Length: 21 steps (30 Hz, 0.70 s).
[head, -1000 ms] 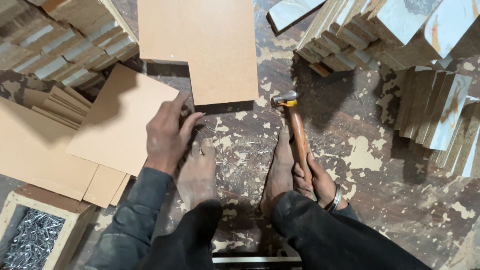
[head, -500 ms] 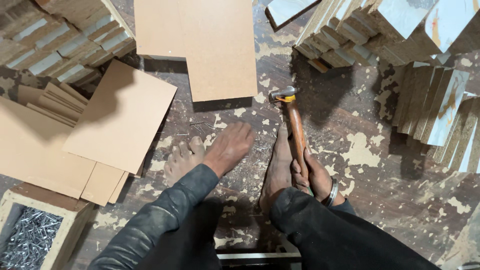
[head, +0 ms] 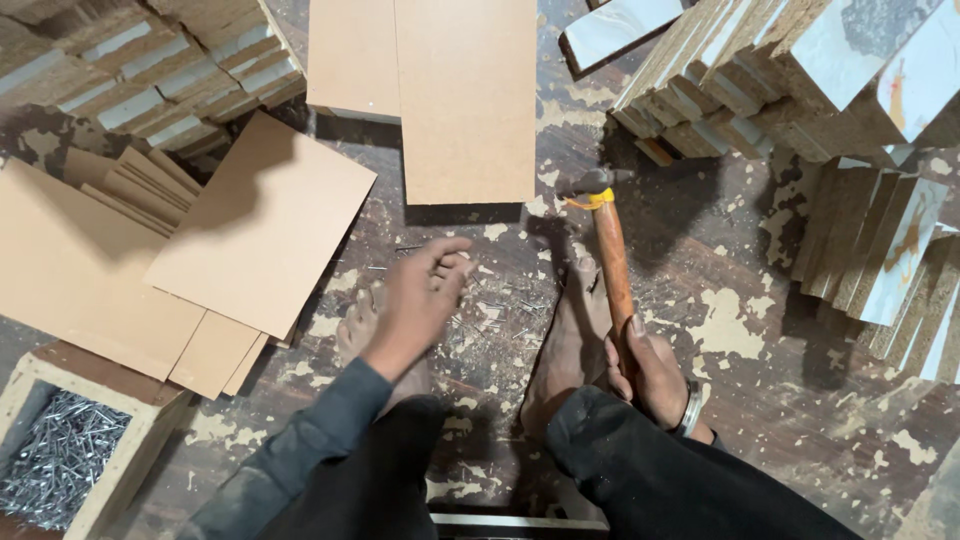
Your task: The person picks small nails from a nail box on the floor, positions them on small wooden boards and frames, and hammers the nails in using a claw hammer. The person aligns boards, hammers nails into several pieces one at a time, and stacks the finished boards with other completed pieces around the work area.
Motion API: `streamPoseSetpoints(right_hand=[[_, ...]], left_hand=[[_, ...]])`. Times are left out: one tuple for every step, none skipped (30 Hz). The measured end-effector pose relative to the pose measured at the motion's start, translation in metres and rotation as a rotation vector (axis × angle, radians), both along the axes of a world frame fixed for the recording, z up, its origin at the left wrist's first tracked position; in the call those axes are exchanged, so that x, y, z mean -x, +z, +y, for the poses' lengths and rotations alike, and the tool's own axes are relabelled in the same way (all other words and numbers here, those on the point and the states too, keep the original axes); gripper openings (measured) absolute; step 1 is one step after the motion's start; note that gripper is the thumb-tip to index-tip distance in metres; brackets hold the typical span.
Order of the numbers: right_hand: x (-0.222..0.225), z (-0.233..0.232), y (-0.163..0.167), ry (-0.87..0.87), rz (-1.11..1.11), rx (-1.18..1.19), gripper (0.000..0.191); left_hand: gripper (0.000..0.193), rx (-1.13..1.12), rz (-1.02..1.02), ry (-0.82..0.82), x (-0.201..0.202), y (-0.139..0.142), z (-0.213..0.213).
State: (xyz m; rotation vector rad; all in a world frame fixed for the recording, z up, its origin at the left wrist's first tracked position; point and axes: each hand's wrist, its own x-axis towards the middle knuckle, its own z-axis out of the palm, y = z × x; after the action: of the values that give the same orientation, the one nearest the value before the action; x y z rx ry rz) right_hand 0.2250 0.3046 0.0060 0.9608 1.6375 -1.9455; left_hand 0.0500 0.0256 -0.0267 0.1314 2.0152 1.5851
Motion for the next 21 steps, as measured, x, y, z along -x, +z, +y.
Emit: streamPoseSetpoints(right_hand=[[0.003, 0.0, 0.004, 0.056, 0.041, -0.054, 0.062], [0.007, -0.001, 0.006, 0.134, 0.08, -0.131, 0.062], [0.012, -0.003, 0.007, 0.21, 0.122, -0.211, 0.063], [0.018, -0.004, 0.01, 0.286, 0.163, -0.293, 0.063], [0.024, -0.006, 0.011, 0.302, 0.196, -0.28, 0.061], [0.03, -0.009, 0.012, 0.317, 0.229, -0.266, 0.059], [0.036, -0.013, 0.012, 0.331, 0.261, -0.251, 0.057], [0.042, -0.017, 0.011, 0.33, 0.244, -0.242, 0.056], [0.048, -0.021, 0.01, 0.329, 0.227, -0.233, 0.055], [0.052, -0.025, 0.009, 0.329, 0.21, -0.222, 0.054], [0.056, -0.029, 0.007, 0.378, 0.277, -0.323, 0.054], [0.06, -0.033, 0.004, 0.425, 0.348, -0.425, 0.054], [0.063, -0.036, 0.002, 0.468, 0.414, -0.528, 0.053], [0.065, -0.038, 0.001, 0.468, 0.403, -0.537, 0.053], [0.066, -0.039, -0.001, 0.471, 0.393, -0.546, 0.053], [0.066, -0.04, -0.002, 0.472, 0.386, -0.556, 0.053], [0.066, -0.039, -0.003, 0.469, 0.366, -0.558, 0.052], [0.066, -0.039, -0.004, 0.464, 0.346, -0.56, 0.052], [0.064, -0.038, -0.004, 0.46, 0.326, -0.559, 0.051], [0.063, -0.037, -0.004, 0.438, 0.324, -0.545, 0.052], [0.062, -0.036, -0.004, 0.416, 0.324, -0.532, 0.053]], left_hand=[[0.023, -0.016, -0.001, 0.011, 0.004, 0.003, -0.006], [0.022, -0.028, 0.0, 0.026, 0.008, 0.006, -0.012], [0.02, 0.001, 0.022, 0.02, 0.012, 0.009, -0.016], [0.019, 0.029, 0.045, 0.015, 0.018, 0.011, -0.019], [0.017, 0.056, 0.068, 0.01, 0.023, 0.013, -0.022], [0.016, 0.09, 0.179, 0.016, 0.028, 0.014, -0.024], [0.014, 0.126, 0.289, 0.021, 0.034, 0.016, -0.026], [0.012, 0.163, 0.396, 0.026, 0.038, 0.017, -0.027], [0.011, 0.137, 0.47, 0.076, 0.042, 0.019, -0.028], [0.011, 0.111, 0.543, 0.125, 0.045, 0.02, -0.029], [0.011, 0.086, 0.62, 0.174, 0.048, 0.021, -0.029], [0.011, 0.097, 0.644, 0.17, 0.053, 0.021, -0.029], [0.01, 0.106, 0.665, 0.164, 0.057, 0.021, -0.028], [0.01, 0.114, 0.683, 0.16, 0.057, 0.022, -0.027], [0.013, 0.102, 0.701, 0.168, 0.057, 0.023, -0.026], [0.017, 0.089, 0.722, 0.176, 0.057, 0.023, -0.026], [0.02, 0.072, 0.744, 0.18, 0.056, 0.023, -0.026], [0.02, 0.082, 0.711, 0.193, 0.054, 0.024, -0.026], [0.019, 0.094, 0.679, 0.205, 0.052, 0.025, -0.027], [0.018, 0.106, 0.648, 0.217, 0.051, 0.025, -0.028], [0.017, 0.144, 0.69, 0.2, 0.051, 0.026, -0.029]])
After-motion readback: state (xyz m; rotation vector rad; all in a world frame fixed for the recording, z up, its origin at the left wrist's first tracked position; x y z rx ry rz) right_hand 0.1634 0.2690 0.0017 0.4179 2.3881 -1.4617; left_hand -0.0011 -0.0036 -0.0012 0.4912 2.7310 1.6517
